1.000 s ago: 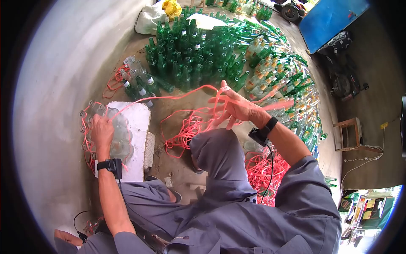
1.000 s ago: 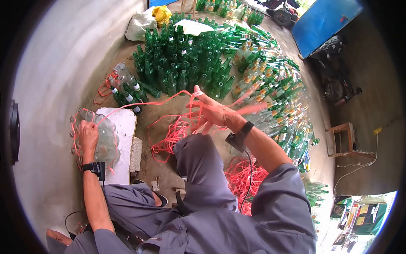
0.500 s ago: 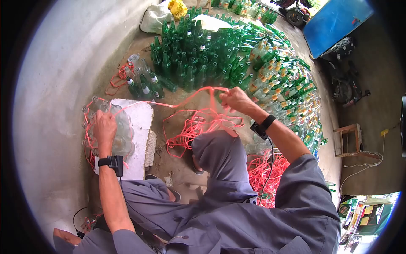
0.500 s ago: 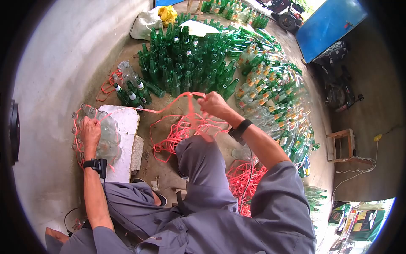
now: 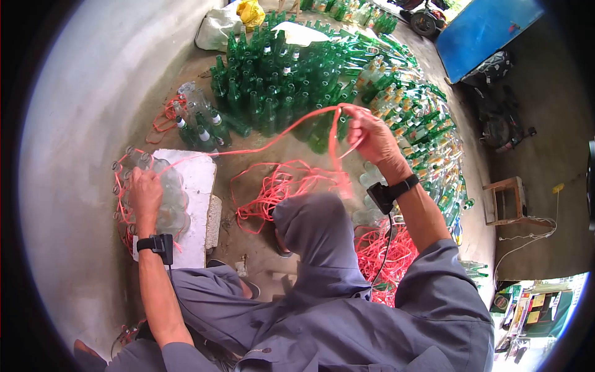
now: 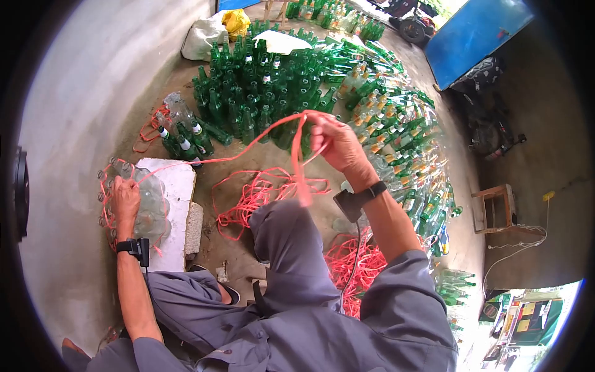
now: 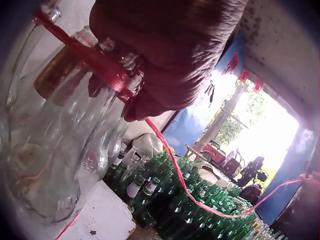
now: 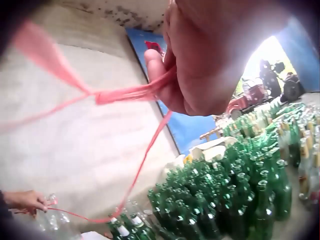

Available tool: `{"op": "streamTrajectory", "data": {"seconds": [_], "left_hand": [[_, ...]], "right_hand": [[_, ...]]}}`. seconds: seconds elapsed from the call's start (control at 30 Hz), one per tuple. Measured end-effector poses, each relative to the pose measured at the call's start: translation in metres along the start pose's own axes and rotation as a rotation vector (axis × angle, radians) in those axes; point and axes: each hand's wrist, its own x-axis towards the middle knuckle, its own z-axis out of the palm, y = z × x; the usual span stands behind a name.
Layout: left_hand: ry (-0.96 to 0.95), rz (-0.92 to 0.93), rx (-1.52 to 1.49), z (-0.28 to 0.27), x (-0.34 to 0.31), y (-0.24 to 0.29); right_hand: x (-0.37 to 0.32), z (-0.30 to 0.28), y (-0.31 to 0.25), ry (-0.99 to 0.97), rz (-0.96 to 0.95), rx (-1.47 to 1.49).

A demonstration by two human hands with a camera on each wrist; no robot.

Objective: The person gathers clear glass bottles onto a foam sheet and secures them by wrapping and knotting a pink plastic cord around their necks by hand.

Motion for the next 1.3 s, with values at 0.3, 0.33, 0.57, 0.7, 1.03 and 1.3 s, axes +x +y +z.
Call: {"op": "streamTrajectory", "data": {"seconds": [0.3,0.33,0.57,0.7,1.03,1.3], "left_hand": [[0.028,0.043,0.057,0.003,0.001,-0.005],[0.015,0.037,0.051,0.004,0.001,-0.007],[-0.010,0.016,0.021,0.005,0.001,-0.004],[0.008,0.026,0.021,0.008,0.002,-0.010],[0.019,0.044,0.055,0.014,0.005,-0.018],[0.022,0.075,0.092,0.017,0.008,-0.021]], "right_hand": [[-0.051,-0.067,0.083,0.133,-0.350,-1.783],[-0.053,-0.053,0.082,0.152,-0.126,-1.512],[-0.117,0.017,0.056,-0.026,0.025,-1.051],[-0.165,0.035,0.064,-0.104,-0.278,-1.411],[-0.261,0.034,0.090,-0.172,-0.333,-1.464],[-0.292,0.021,0.064,0.511,0.278,0.017]]}}
